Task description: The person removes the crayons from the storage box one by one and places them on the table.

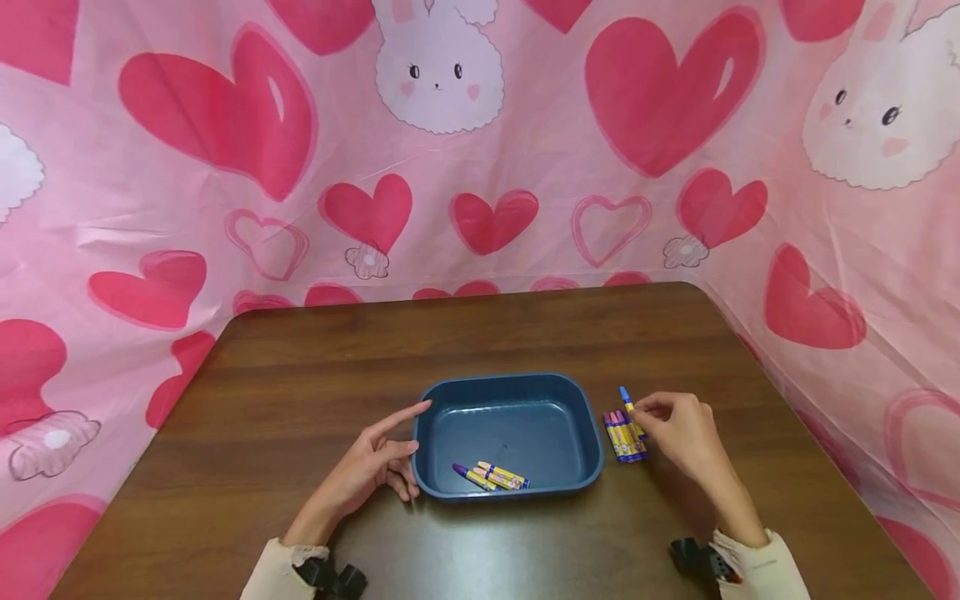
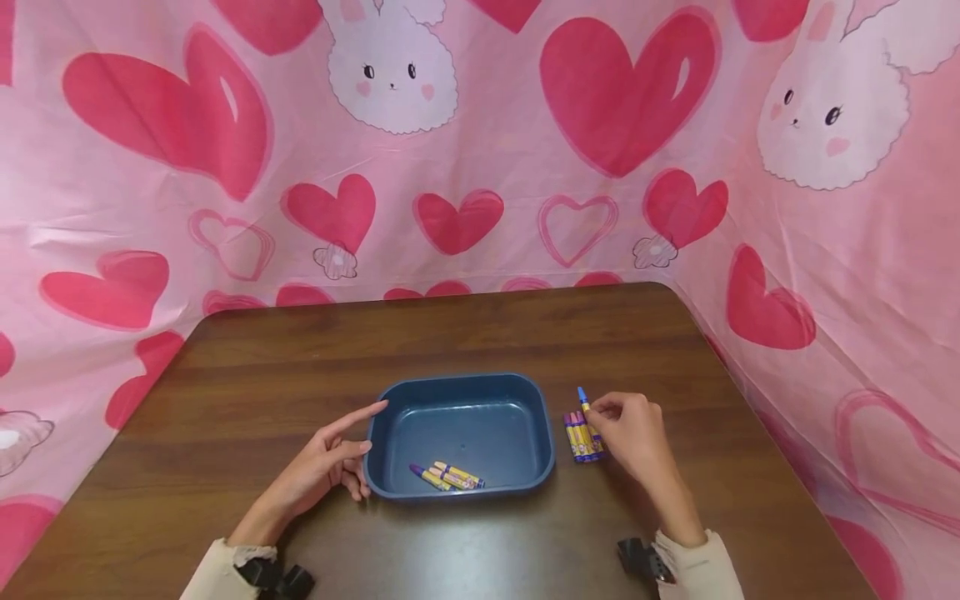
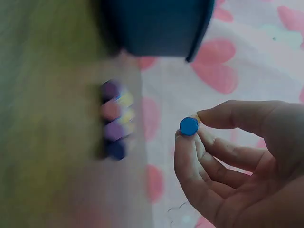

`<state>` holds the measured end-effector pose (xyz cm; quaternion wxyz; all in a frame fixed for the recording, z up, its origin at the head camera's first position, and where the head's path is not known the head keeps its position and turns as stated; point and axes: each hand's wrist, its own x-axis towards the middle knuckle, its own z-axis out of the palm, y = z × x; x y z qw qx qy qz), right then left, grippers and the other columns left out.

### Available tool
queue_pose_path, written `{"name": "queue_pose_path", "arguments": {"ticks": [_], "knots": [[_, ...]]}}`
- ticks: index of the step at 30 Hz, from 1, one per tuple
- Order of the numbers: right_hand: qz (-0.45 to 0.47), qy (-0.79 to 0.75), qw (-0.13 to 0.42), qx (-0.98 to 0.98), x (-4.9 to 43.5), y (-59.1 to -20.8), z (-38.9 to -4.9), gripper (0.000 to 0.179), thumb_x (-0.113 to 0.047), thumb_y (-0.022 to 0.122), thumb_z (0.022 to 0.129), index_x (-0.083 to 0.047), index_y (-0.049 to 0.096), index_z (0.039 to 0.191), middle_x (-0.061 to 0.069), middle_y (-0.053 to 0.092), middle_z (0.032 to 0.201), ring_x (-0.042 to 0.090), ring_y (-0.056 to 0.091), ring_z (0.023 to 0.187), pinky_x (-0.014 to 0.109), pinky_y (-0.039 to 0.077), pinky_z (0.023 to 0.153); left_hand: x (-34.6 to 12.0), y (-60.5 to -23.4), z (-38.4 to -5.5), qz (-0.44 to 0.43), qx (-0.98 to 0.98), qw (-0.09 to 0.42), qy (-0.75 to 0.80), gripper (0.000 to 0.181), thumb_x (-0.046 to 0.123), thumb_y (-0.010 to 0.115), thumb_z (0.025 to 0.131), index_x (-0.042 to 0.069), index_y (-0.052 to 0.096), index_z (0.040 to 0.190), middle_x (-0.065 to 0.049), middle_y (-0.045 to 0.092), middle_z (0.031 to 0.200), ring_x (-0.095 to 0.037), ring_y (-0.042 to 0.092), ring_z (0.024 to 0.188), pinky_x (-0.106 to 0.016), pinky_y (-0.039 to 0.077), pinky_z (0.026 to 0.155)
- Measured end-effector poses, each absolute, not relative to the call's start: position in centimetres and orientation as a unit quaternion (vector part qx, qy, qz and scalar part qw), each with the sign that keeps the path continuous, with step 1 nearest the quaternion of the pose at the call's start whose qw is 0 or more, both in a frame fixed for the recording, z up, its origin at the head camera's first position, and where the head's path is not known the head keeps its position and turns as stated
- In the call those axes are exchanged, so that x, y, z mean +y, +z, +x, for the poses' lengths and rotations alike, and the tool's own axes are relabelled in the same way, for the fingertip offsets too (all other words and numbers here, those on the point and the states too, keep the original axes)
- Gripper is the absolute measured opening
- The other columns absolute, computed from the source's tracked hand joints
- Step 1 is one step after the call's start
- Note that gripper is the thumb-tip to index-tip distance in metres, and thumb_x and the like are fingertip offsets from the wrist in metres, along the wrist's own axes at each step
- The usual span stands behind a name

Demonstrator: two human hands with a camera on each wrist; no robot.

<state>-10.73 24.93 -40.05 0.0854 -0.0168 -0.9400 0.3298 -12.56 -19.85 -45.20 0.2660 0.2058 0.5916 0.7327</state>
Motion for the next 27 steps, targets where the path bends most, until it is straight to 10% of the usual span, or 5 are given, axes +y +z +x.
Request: {"name": "queue_pose_path", "arguments": {"ticks": [27], "knots": [[-0.04,0.333,-0.008,-0.942,26.7,-42.2,-10.8,0.01,-0.011,0.07,0.085,-0.002,0.073,0.084,-0.001,0.065,0.069,0.012,0.058,0.058,0.028,0.047,0.051,-19.9,-45.0,-12.4,0.199,0.608,0.268,0.72,0.057,0.01,0.044,0.106,0.013,0.023,0.159,-0.013,0.073,0.081,-0.024,0.073,0.069,-0.037,0.061,0.063]]}}
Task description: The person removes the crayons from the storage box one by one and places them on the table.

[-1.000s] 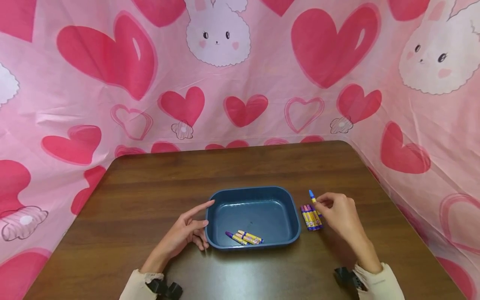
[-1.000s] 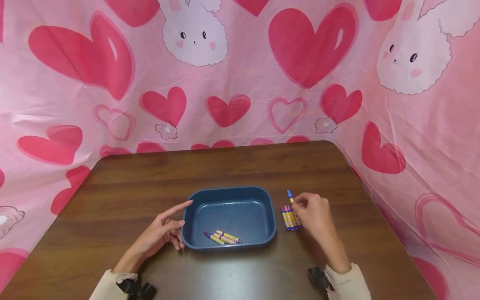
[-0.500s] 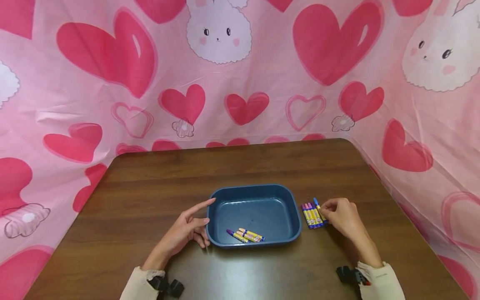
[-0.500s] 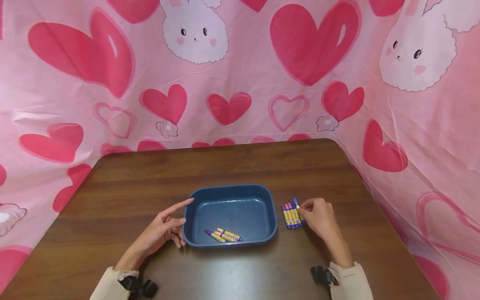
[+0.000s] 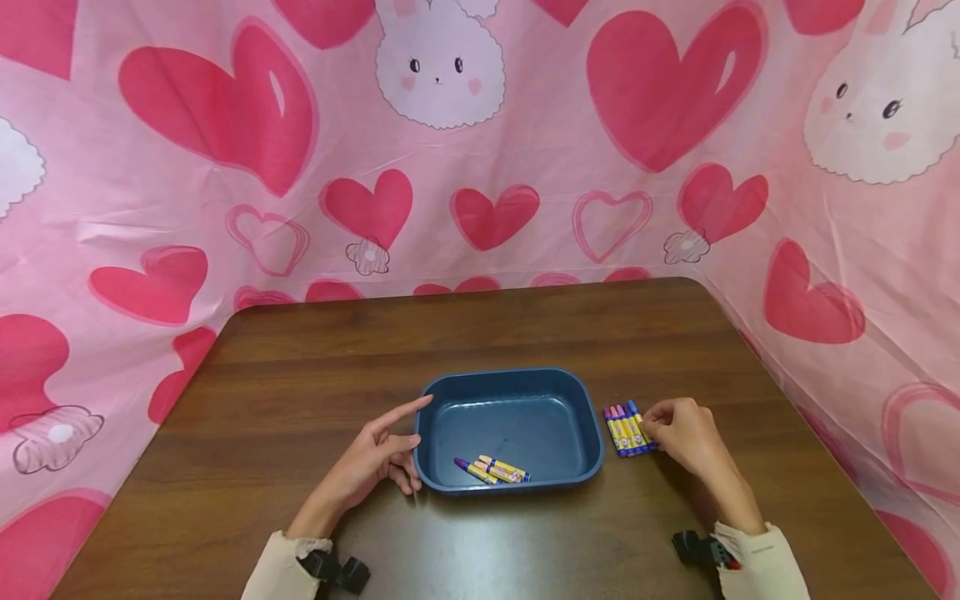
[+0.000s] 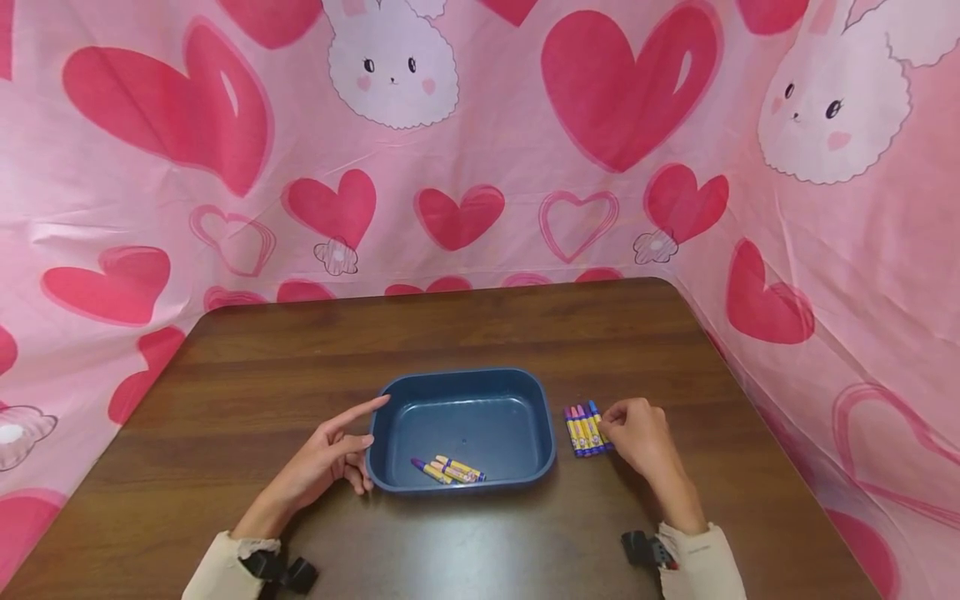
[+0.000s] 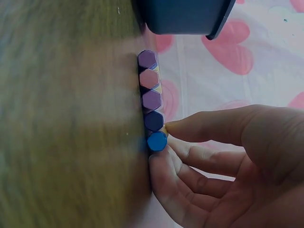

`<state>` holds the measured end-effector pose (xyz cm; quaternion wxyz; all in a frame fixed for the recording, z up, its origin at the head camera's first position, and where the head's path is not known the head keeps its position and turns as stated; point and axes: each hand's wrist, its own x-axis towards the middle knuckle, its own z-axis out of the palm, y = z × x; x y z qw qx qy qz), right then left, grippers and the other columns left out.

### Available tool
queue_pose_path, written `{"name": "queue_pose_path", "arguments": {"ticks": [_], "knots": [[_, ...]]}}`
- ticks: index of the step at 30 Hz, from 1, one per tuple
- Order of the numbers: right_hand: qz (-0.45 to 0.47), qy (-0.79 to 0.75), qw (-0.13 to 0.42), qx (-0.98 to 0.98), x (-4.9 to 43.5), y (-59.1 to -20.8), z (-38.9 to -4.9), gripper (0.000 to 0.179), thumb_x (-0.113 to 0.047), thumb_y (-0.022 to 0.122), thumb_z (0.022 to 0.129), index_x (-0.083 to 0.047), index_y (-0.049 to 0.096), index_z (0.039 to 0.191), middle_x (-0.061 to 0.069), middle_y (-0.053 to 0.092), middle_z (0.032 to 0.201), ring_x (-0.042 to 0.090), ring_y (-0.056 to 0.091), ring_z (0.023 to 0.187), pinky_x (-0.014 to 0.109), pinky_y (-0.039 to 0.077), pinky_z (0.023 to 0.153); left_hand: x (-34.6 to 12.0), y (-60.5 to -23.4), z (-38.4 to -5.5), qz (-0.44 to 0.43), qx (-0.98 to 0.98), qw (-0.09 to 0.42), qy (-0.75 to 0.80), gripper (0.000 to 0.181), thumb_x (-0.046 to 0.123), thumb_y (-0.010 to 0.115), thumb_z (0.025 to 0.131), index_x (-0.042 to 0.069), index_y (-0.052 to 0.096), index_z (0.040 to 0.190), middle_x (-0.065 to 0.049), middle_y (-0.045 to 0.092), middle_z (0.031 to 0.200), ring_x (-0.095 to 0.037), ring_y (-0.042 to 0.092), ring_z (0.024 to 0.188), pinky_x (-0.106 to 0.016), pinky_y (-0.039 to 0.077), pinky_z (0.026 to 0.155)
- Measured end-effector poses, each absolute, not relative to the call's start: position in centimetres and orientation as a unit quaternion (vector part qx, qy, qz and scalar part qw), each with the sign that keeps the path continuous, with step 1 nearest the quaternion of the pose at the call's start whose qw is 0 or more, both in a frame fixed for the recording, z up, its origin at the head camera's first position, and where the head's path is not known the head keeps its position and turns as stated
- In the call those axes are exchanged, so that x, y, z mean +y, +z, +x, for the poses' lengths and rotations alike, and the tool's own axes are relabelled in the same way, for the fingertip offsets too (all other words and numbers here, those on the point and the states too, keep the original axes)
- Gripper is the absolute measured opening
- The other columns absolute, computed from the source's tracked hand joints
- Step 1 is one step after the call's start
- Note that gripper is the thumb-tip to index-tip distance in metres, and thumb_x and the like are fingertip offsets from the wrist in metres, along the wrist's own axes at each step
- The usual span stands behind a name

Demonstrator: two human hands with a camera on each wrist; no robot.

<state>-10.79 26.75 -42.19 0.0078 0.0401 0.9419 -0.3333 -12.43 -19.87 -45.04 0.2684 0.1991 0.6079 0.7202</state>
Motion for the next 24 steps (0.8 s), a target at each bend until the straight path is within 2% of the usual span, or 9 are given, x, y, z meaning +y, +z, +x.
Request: {"name": "queue_pose_path", "arguments": {"ticks": [16,24], "knots": [[0.036,-0.323,0.01,0.946,27.1,-42.2,-11.0,0.011,-0.012,0.072,0.085,-0.001,0.073,0.084,0.0,0.064,0.068,0.014,0.056,0.062,0.03,0.046,0.056,-19.8,-45.0,-12.6,0.194,0.608,0.269,0.721,0.055,0.011,0.044,0.106,0.016,0.026,0.159,-0.013,0.073,0.082,-0.024,0.073,0.069,-0.037,0.061,0.063],[0.057,-0.347,0.037,0.935,27.7,-42.2,-10.8,0.017,-0.015,0.071,0.09,0.002,0.073,0.091,0.003,0.069,0.074,0.015,0.062,0.065,0.03,0.052,0.055,-19.8,-45.0,-12.5,0.194,0.61,0.268,0.72,0.055,0.011,0.044,0.106,0.015,0.027,0.158,-0.013,0.073,0.082,-0.024,0.073,0.069,-0.037,0.061,0.063]]}}
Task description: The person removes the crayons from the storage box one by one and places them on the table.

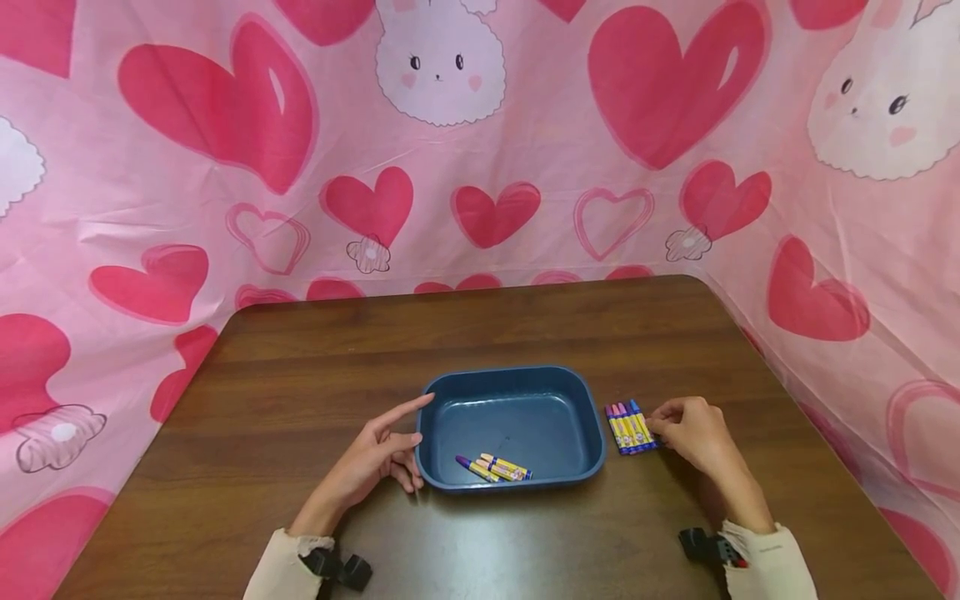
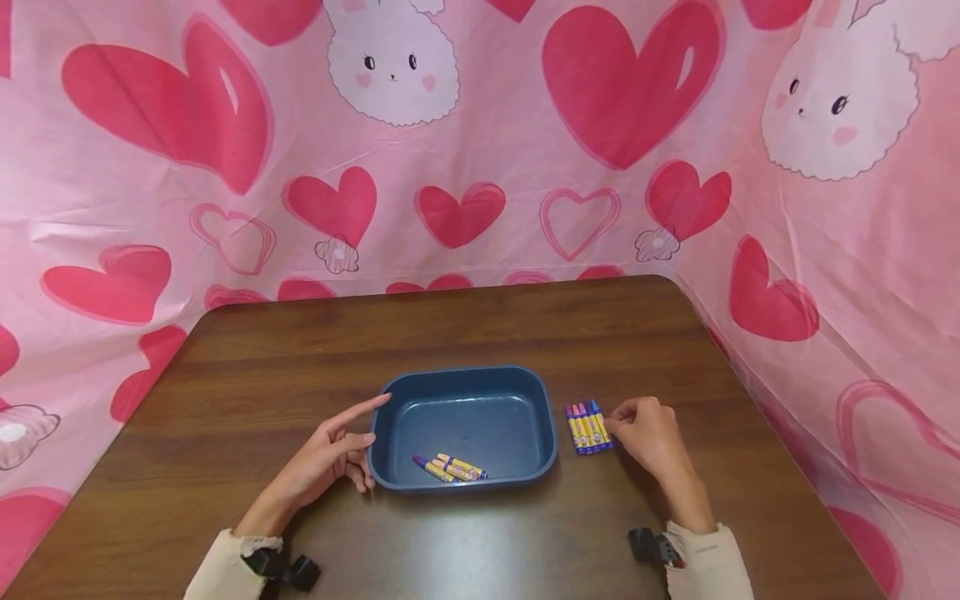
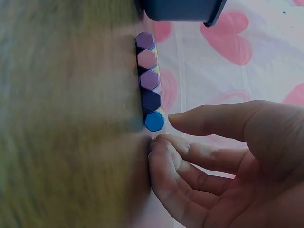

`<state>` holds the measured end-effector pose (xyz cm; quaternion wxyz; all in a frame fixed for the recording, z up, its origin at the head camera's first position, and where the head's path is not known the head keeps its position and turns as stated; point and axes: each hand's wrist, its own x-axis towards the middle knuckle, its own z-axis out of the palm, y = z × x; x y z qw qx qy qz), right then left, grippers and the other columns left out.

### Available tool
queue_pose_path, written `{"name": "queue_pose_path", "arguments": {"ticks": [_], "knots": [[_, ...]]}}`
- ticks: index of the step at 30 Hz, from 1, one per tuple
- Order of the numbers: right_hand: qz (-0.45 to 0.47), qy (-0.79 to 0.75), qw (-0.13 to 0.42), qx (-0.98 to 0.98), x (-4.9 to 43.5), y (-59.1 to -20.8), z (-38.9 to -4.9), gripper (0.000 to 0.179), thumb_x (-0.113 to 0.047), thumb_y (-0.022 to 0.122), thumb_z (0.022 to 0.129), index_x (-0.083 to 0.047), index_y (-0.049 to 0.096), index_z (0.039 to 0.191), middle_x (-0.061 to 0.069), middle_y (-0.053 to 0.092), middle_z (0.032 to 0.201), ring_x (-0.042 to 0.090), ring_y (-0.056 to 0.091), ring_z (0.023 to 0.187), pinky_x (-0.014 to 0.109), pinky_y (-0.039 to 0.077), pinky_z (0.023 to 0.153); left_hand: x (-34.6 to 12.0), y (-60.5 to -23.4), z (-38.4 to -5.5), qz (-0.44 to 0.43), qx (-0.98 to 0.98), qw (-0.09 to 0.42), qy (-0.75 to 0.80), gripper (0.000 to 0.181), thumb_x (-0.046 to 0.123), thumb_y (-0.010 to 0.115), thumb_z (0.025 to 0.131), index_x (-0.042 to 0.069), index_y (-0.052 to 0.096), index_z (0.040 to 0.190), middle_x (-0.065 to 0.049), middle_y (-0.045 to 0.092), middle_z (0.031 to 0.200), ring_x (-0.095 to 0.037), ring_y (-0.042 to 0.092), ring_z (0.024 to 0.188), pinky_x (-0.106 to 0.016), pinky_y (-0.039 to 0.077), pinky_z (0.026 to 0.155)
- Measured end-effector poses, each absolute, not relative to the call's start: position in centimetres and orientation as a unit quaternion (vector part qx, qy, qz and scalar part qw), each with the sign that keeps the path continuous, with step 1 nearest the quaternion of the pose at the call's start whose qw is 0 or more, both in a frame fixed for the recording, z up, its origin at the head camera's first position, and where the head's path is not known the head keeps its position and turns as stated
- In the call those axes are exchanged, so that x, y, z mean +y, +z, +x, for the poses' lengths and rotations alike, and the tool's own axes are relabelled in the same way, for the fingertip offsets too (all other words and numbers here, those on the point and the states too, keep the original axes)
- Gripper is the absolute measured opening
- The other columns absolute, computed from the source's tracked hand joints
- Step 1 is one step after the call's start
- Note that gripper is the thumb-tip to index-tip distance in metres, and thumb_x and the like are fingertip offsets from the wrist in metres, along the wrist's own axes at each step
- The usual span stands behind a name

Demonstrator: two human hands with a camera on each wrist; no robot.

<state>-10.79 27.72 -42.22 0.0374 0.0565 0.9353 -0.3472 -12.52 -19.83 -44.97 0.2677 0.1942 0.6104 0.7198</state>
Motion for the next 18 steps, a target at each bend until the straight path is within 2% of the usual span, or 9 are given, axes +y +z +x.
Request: {"name": "queue_pose_path", "arguments": {"ticks": [8,18], "knots": [[0.051,-0.336,-0.006,0.94,27.5,-42.1,-10.6,0.014,-0.013,0.069,0.09,-0.001,0.074,0.09,0.002,0.068,0.072,0.013,0.06,0.063,0.028,0.048,0.052,-19.9,-44.9,-12.6,0.193,0.616,0.267,0.716,0.055,0.012,0.045,0.106,0.016,0.027,0.158,-0.014,0.073,0.081,-0.024,0.072,0.068,-0.038,0.061,0.063],[0.019,-0.321,-0.078,0.944,26.2,-41.1,-10.5,0.006,-0.012,0.072,0.087,-0.008,0.076,0.089,0.004,0.072,0.08,0.019,0.059,0.072,0.032,0.048,0.062,-19.9,-45.0,-12.5,0.193,0.61,0.27,0.719,0.056,0.011,0.045,0.106,0.014,0.025,0.159,-0.013,0.073,0.079,-0.024,0.072,0.068,-0.038,0.061,0.062]]}}
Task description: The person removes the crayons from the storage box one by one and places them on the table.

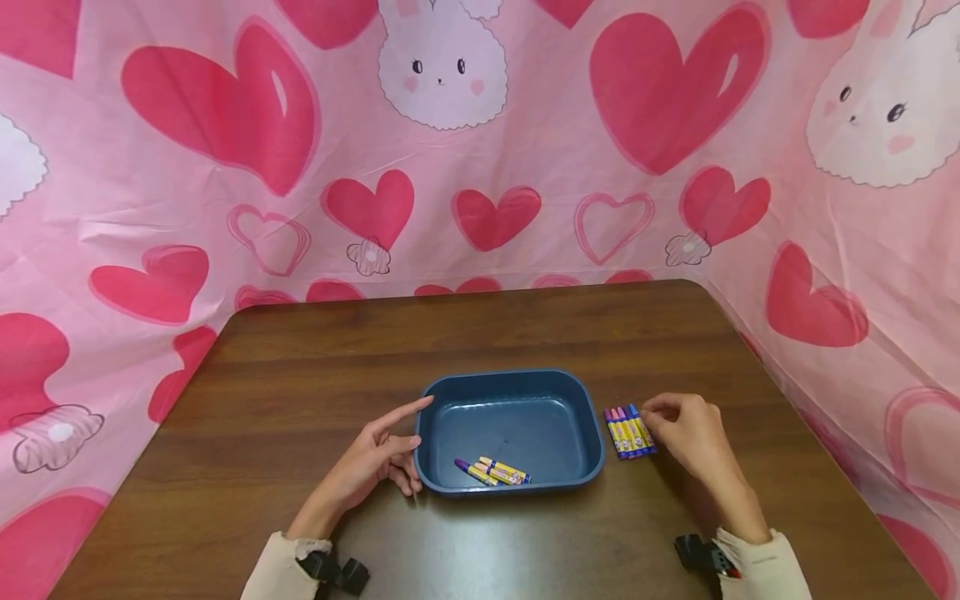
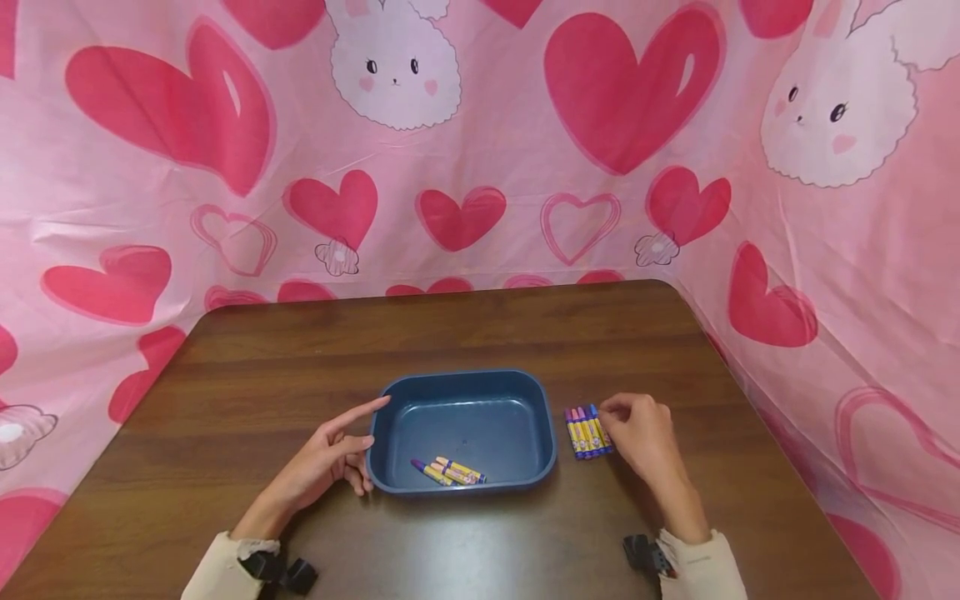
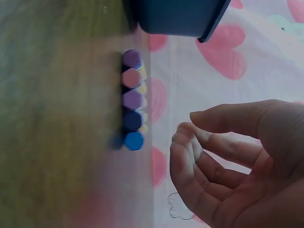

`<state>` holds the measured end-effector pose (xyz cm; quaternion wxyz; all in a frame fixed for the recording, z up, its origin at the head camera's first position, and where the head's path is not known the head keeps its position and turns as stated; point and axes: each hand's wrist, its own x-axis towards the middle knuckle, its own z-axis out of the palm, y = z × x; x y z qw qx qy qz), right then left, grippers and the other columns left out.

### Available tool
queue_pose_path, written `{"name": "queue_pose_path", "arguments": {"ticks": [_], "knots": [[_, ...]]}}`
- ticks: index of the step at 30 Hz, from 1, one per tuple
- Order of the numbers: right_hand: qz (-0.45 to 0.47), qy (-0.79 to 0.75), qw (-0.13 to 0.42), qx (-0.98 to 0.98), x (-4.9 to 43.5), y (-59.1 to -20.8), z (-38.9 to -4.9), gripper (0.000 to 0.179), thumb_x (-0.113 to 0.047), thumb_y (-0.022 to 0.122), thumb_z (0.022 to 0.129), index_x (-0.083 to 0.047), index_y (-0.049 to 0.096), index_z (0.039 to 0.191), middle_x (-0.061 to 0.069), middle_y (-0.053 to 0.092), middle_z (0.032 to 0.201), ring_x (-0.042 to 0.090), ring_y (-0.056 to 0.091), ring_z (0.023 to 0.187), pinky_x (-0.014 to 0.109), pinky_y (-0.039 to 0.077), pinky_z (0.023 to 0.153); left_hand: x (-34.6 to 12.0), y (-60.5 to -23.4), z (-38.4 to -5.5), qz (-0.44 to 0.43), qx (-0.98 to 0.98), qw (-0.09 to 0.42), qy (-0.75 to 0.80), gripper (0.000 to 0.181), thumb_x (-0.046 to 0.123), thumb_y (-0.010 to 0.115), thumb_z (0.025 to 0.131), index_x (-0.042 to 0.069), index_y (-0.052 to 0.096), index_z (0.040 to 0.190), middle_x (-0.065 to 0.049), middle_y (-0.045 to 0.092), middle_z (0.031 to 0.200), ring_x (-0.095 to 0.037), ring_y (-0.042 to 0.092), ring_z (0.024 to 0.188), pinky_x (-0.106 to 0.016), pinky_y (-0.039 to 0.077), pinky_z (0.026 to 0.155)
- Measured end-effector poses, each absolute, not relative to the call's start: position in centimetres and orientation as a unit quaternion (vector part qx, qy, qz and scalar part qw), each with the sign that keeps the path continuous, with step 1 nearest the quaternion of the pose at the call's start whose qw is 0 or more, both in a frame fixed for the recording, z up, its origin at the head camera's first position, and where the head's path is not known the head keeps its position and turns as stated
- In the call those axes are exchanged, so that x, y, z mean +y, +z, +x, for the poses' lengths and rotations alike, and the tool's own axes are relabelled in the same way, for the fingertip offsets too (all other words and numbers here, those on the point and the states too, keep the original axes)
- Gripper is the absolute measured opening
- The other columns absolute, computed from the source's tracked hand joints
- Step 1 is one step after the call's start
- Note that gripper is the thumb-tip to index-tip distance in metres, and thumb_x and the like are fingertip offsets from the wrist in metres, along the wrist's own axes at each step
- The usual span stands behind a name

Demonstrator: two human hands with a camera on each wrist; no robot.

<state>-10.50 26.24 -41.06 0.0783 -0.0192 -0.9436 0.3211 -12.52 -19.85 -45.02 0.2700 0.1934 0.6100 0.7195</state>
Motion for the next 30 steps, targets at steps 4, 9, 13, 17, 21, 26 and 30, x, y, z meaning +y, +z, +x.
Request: {"name": "queue_pose_path", "arguments": {"ticks": [4,9,13,17,21,26,30], "knots": [[-0.01,0.318,0.096,-0.943,25.7,-40.2,-10.4,0.004,-0.01,0.073,0.087,-0.008,0.076,0.089,0.004,0.072,0.081,0.019,0.061,0.074,0.033,0.05,0.064,-19.8,-45.0,-12.6,0.198,0.604,0.269,0.723,0.056,0.01,0.044,0.106,0.014,0.024,0.159,-0.013,0.073,0.08,-0.024,0.072,0.068,-0.037,0.061,0.062],[0.013,0.32,0.114,-0.941,24.4,-38.9,-10.3,0.004,-0.009,0.075,0.086,-0.007,0.075,0.09,0.001,0.071,0.078,0.018,0.063,0.072,0.032,0.052,0.064,-19.8,-44.9,-12.6,0.2,0.602,0.269,0.724,0.056,0.01,0.044,0.106,0.013,0.023,0.159,-0.013,0.073,0.08,-0.023,0.072,0.068,-0.037,0.061,0.062],[0.038,0.324,0.126,-0.937,23.0,-38.1,-10.3,0.003,-0.008,0.076,0.086,-0.007,0.075,0.089,-0.001,0.07,0.075,0.015,0.064,0.07,0.029,0.053,0.063,-19.9,-45.0,-12.6,0.196,0.605,0.271,0.722,0.056,0.01,0.044,0.106,0.012,0.023,0.159,-0.013,0.073,0.08,-0.023,0.072,0.068,-0.038,0.061,0.062],[0.067,0.328,0.124,-0.934,21.6,-37.2,-10.3,0.004,-0.007,0.076,0.085,-0.008,0.074,0.088,-0.003,0.07,0.075,0.013,0.064,0.069,0.03,0.054,0.063,-19.9,-45.1,-12.6,0.192,0.608,0.272,0.721,0.057,0.011,0.045,0.106,0.012,0.023,0.159,-0.013,0.073,0.079,-0.024,0.072,0.067,-0.038,0.061,0.062],[0.091,0.326,0.116,-0.934,20.6,-36.5,-10.5,0.005,-0.007,0.075,0.085,-0.008,0.075,0.09,-0.005,0.07,0.076,0.011,0.064,0.069,0.03,0.054,0.064,-19.9,-45.1,-12.5,0.192,0.606,0.272,0.722,0.057,0.011,0.045,0.106,0.012,0.023,0.159,-0.013,0.073,0.079,-0.024,0.072,0.067,-0.038,0.061,0.062],[0.121,0.327,0.111,-0.931,19.4,-36.0,-10.7,0.009,-0.005,0.076,0.085,-0.006,0.075,0.094,-0.003,0.07,0.078,0.01,0.062,0.069,0.026,0.054,0.062,-19.8,-45.1,-12.5,0.195,0.604,0.273,0.723,0.057,0.011,0.045,0.106,0.012,0.023,0.159,-0.013,0.073,0.079,-0.024,0.072,0.067,-0.037,0.061,0.062],[0.142,0.322,0.109,-0.93,18.1,-35.6,-10.8,0.011,-0.004,0.077,0.083,-0.006,0.075,0.094,-0.002,0.069,0.079,0.01,0.06,0.069,0.024,0.054,0.06,-19.9,-45.1,-12.5,0.197,0.605,0.271,0.722,0.056,0.01,0.044,0.106,0.013,0.024,0.159,-0.013,0.073,0.079,-0.024,0.072,0.068,-0.037,0.061,0.062]]}}
